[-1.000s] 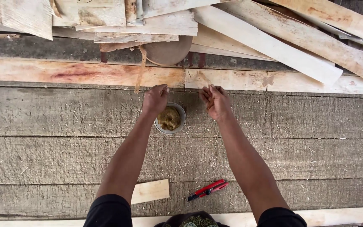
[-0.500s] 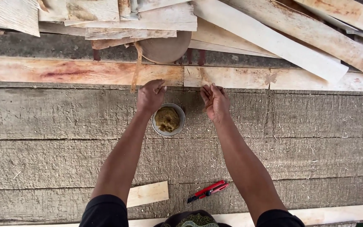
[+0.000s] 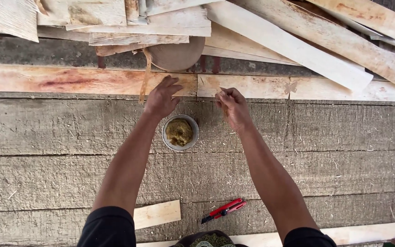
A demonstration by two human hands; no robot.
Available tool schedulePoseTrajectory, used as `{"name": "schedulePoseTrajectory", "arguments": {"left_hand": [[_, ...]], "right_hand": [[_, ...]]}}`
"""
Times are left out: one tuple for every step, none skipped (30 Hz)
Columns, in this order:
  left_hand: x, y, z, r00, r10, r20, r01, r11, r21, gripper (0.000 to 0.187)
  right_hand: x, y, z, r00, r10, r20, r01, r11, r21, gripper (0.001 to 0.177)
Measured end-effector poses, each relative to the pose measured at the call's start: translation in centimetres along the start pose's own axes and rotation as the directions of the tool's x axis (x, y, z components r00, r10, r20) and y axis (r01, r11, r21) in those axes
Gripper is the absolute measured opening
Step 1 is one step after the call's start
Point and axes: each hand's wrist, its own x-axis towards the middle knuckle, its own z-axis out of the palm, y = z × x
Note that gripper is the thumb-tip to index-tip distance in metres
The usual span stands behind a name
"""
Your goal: Applying adhesive or wood filler to thin wooden strips and assembling them onto a larger wooden frame.
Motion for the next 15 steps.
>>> {"name": "schedulePoseTrajectory", "arguments": {"left_hand": [[0.3, -1.1, 0.5, 1.0, 0.0, -0.005, 0.0, 1.0, -0.002, 0.045], [0.7, -2.1, 1.0, 0.997, 0.072, 0.041, -0.077, 0.987, 0.141, 0.042], [1.1, -3.2, 1.5, 0.986, 0.136, 0.097, -0.158, 0.947, 0.279, 0.04], [1.6, -3.9, 1.8, 0.986, 0.137, 0.092, -0.158, 0.947, 0.28, 0.04], [1.9, -4.7, 2.2, 0.98, 0.167, 0.107, -0.194, 0.921, 0.339, 0.036], [2.2, -5.4, 2.6, 0.973, 0.196, 0.123, -0.229, 0.889, 0.397, 0.033], [2.1, -5.1, 2.6, 0.973, 0.194, 0.126, -0.228, 0.889, 0.397, 0.033], [2.0, -4.9, 2.5, 0.97, 0.207, 0.126, -0.241, 0.884, 0.4, 0.039], [1.8, -4.7, 2.3, 0.967, 0.22, 0.128, -0.254, 0.879, 0.403, 0.045], [1.7, -4.3, 2.2, 0.967, 0.217, 0.133, -0.253, 0.879, 0.404, 0.045], [1.6, -3.7, 2.3, 0.969, 0.198, 0.144, -0.242, 0.869, 0.432, 0.055], [1.5, -3.1, 2.4, 0.972, 0.179, 0.155, -0.231, 0.857, 0.46, 0.065], [1.6, -2.7, 2.2, 0.972, 0.175, 0.154, -0.227, 0.859, 0.459, 0.065], [1.7, -2.2, 2.0, 0.972, 0.169, 0.166, -0.228, 0.854, 0.468, 0.066], [1.9, -1.8, 1.6, 0.97, 0.165, 0.178, -0.232, 0.846, 0.48, 0.067]], "right_hand": [[0.3, -0.4, 0.2, 1.0, -0.002, 0.002, 0.002, 1.0, -0.004, 0.021], [0.6, -0.9, 0.4, 0.997, -0.023, 0.07, 0.026, 0.999, -0.046, 0.018], [1.0, -1.3, 0.7, 0.989, -0.041, 0.139, 0.054, 0.995, -0.085, 0.015], [1.2, -2.3, 1.5, 0.989, -0.044, 0.142, 0.056, 0.995, -0.087, 0.015], [1.2, -3.1, 2.4, 0.985, -0.022, 0.17, 0.044, 0.992, -0.122, 0.016], [1.3, -3.9, 3.2, 0.98, 0.0, 0.198, 0.032, 0.987, -0.158, 0.017], [2.7, -2.8, 2.2, 0.98, 0.003, 0.198, 0.028, 0.987, -0.157, 0.017], [4.1, -1.7, 1.1, 0.972, 0.07, 0.223, -0.005, 0.96, -0.281, 0.014], [5.4, -0.4, 0.2, 0.961, 0.14, 0.239, -0.034, 0.917, -0.398, 0.015], [5.4, 0.0, 0.2, 0.96, 0.144, 0.239, -0.039, 0.918, -0.395, 0.015], [5.4, 0.2, 0.1, 0.974, 0.118, 0.195, -0.022, 0.898, -0.438, 0.011], [5.5, 0.4, -0.1, 0.984, 0.091, 0.151, -0.007, 0.876, -0.482, 0.009], [5.6, 0.4, -0.2, 0.984, 0.095, 0.152, -0.009, 0.875, -0.485, 0.009], [5.6, 0.5, -0.3, 0.985, 0.095, 0.141, -0.011, 0.862, -0.507, 0.01], [5.7, 0.5, -0.4, 0.987, 0.093, 0.131, -0.01, 0.85, -0.527, 0.01]]}}
